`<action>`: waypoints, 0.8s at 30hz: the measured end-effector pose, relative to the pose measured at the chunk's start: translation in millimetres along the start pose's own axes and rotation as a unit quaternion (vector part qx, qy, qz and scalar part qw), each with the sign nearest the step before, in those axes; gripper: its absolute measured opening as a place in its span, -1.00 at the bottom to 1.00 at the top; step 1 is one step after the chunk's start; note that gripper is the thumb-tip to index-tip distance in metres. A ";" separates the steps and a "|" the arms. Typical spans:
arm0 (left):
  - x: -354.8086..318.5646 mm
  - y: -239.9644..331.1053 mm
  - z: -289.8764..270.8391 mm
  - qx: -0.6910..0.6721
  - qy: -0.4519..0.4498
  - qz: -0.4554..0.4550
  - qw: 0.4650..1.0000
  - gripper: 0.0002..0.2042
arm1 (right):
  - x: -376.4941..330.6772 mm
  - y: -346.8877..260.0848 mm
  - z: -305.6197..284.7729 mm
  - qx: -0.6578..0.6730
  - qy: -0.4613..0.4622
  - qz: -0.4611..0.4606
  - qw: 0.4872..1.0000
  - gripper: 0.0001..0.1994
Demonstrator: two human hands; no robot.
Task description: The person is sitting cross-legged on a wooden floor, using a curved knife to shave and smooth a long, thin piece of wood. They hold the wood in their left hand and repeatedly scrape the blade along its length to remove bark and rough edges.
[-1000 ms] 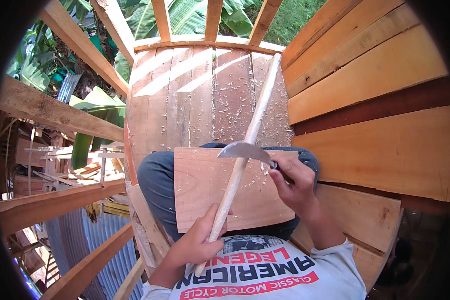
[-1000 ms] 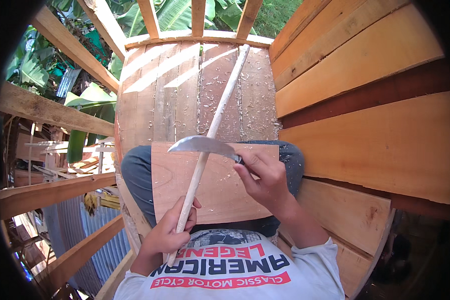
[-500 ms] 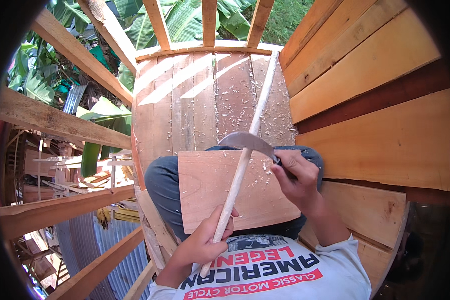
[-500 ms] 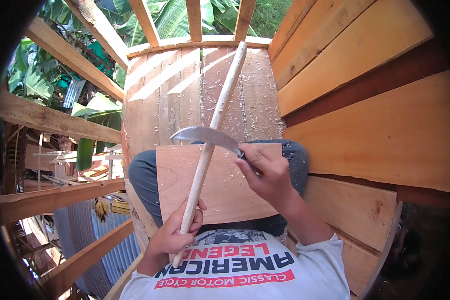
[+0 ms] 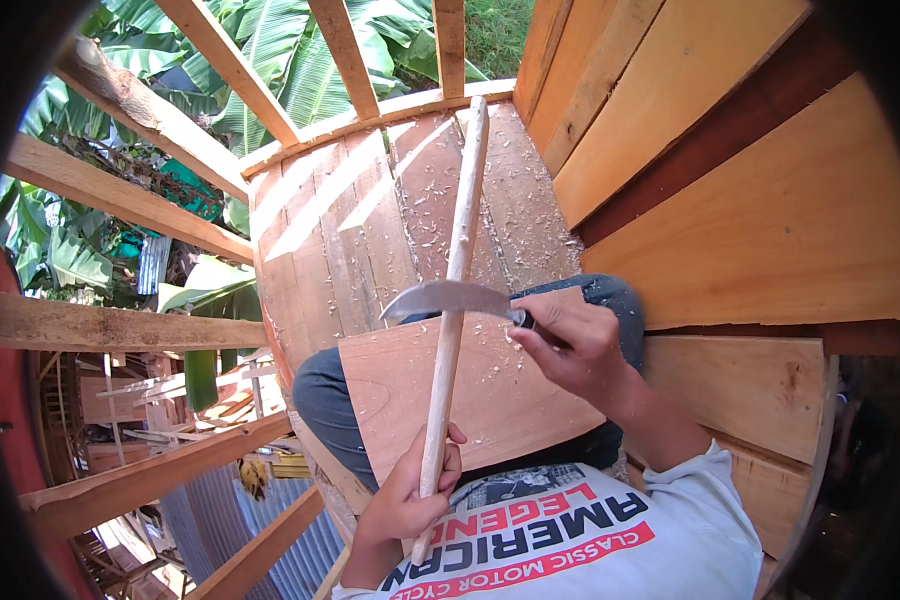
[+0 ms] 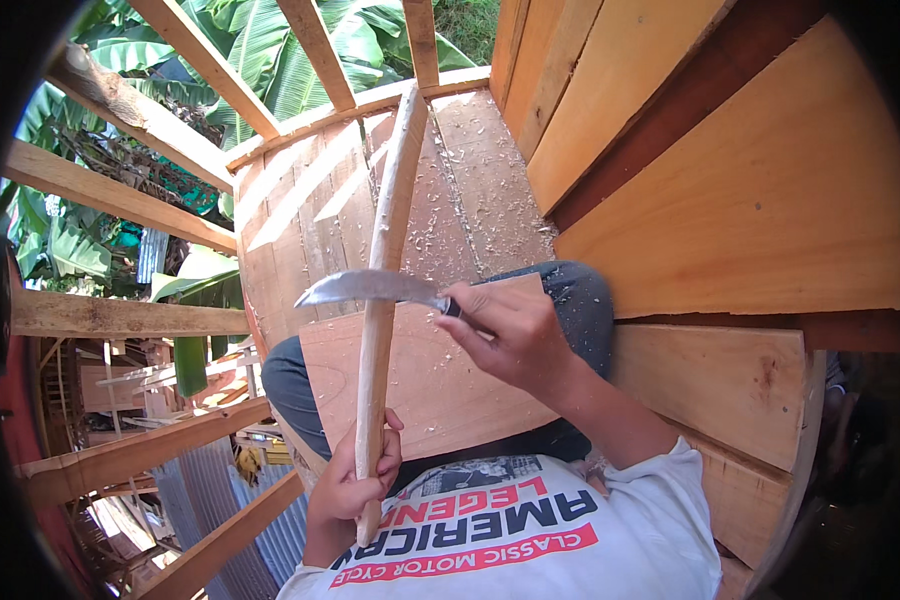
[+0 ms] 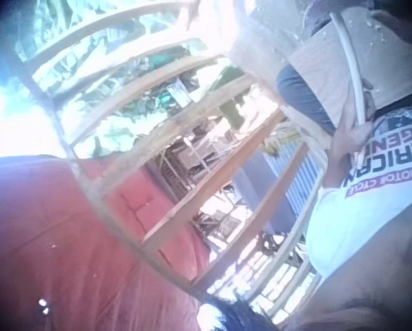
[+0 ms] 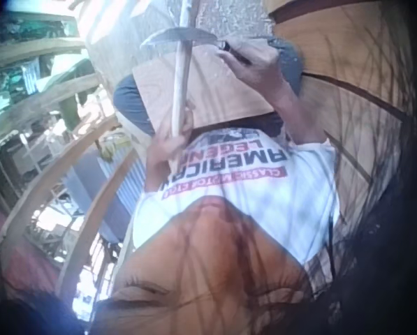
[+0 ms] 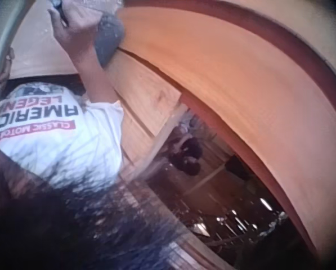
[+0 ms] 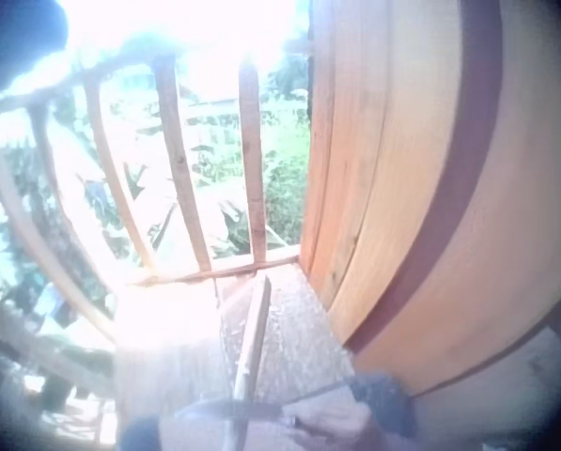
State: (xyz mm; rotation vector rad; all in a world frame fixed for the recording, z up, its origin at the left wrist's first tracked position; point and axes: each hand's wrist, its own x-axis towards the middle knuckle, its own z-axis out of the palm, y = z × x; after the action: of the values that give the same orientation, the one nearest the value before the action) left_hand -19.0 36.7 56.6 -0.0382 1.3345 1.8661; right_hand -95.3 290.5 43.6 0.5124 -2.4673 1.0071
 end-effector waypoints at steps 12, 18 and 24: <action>-7.3 3.0 0.6 -0.034 0.026 -0.004 0.999 -0.32 | 4.0 24.7 4.9 0.066 0.052 0.113 0.990 -0.73; -7.4 4.8 6.3 -0.056 0.027 -0.011 0.998 -0.34 | -4.8 3.3 4.6 0.090 0.040 -0.056 0.994 -0.79; 2.1 5.2 19.5 -0.032 0.045 -0.019 0.998 -0.34 | -15.3 -1.8 11.3 0.076 0.058 -0.115 0.989 -0.77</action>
State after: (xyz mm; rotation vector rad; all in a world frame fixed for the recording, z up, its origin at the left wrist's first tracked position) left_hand -15.6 53.0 68.1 -0.1821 1.3256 1.8929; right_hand -84.3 283.8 29.5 0.7468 -2.1826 1.0994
